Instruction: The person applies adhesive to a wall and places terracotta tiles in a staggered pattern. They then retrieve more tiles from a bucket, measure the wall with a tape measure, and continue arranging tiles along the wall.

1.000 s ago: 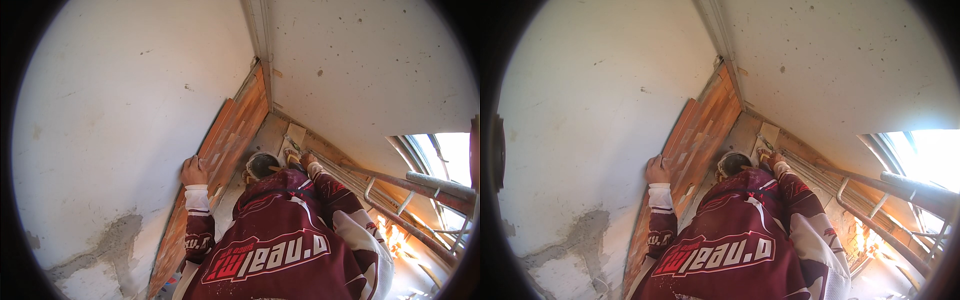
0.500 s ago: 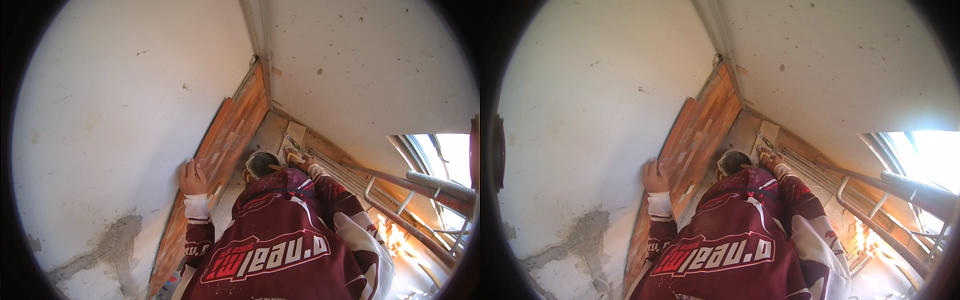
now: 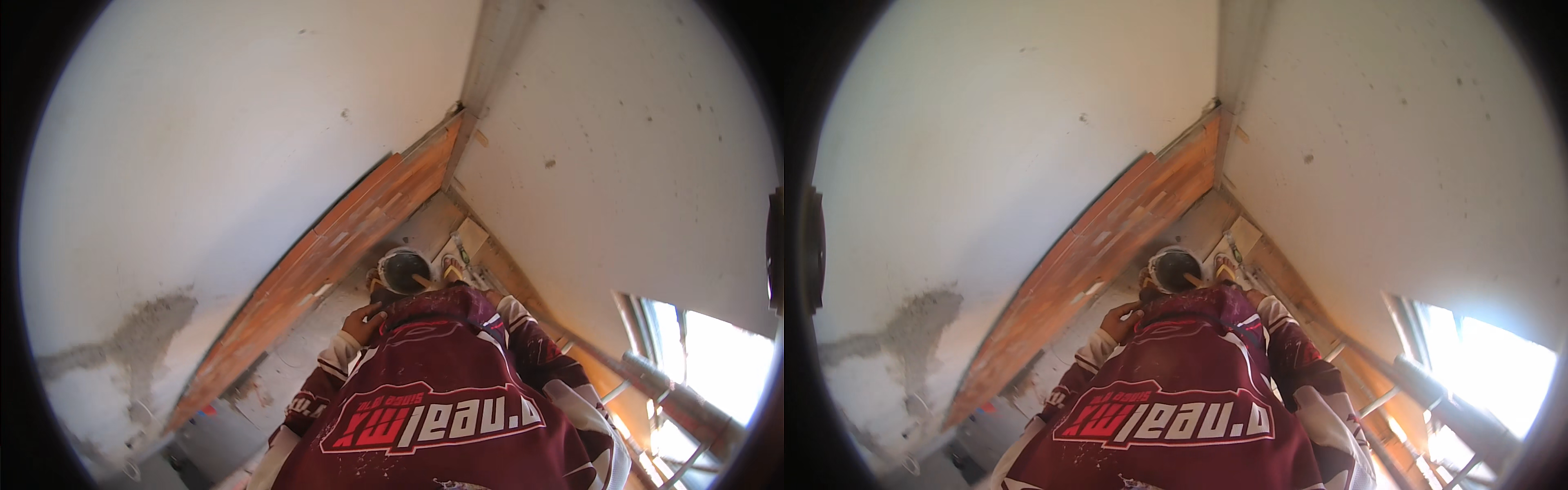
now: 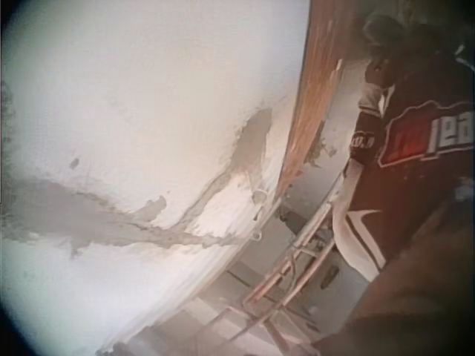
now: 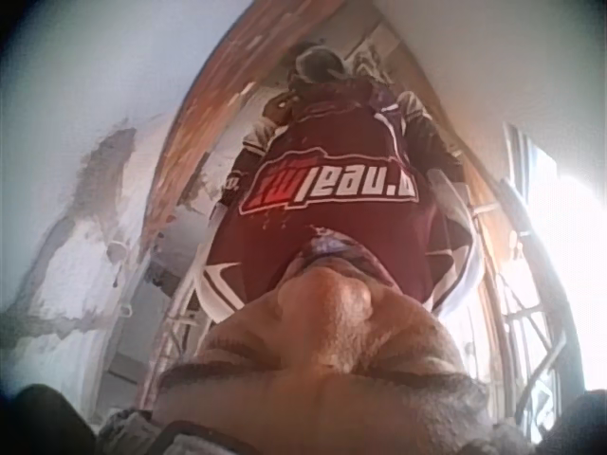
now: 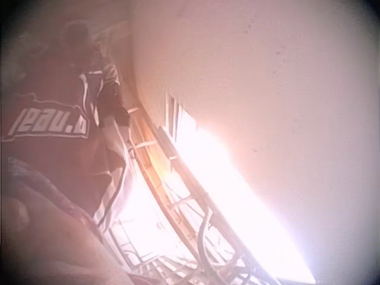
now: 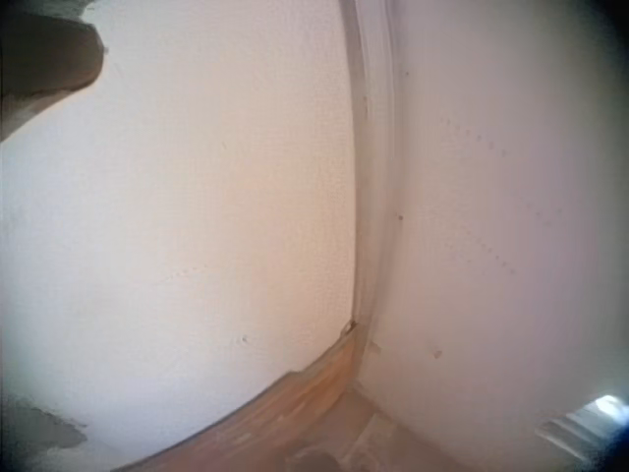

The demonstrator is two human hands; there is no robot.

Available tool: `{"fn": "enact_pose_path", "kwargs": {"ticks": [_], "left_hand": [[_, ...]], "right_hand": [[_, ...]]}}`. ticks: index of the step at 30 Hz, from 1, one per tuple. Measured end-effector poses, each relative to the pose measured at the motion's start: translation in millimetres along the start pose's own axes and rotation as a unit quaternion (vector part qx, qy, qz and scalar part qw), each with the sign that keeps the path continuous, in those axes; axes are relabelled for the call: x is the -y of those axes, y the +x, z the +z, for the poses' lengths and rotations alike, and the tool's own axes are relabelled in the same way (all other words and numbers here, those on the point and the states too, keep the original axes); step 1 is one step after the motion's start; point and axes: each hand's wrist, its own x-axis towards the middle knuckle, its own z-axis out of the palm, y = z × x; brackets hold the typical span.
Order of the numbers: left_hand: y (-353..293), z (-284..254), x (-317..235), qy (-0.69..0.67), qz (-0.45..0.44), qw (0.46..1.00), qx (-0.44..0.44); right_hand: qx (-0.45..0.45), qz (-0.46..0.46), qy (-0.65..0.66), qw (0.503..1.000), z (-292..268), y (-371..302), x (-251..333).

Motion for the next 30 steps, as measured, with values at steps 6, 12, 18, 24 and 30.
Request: {"fn": "enact_pose_path", "kwargs": {"ticks": [6, 12, 18, 24, 30], "left_hand": [[-2.2, 76.0, 60.6, -0.027, -0.029, 0.999, -0.020], [-54.2, 113.2, 6.7, -0.001, -0.068, 0.991, -0.117], [-65.4, 165.5, 14.3, -0.071, -0.125, 0.892, -0.430], [-67.5, 170.5, 31.9, -0.078, -0.212, 0.840, -0.494], [-127.4, 201.6, 97.9, -0.081, -0.316, 0.901, -0.285]], "right_hand": [[0.135, -0.032, -0.245, 0.959, -63.4, 14.9, 14.5], [0.266, -0.105, 0.011, 0.958, -26.8, 40.6, -36.1], [0.366, 0.027, -0.190, 0.911, -19.5, 68.0, -22.6], [0.356, 0.080, -0.234, 0.901, -10.7, 73.0, -23.4], [0.364, 0.065, -0.218, 0.903, 0.0, 45.4, 40.3]]}}
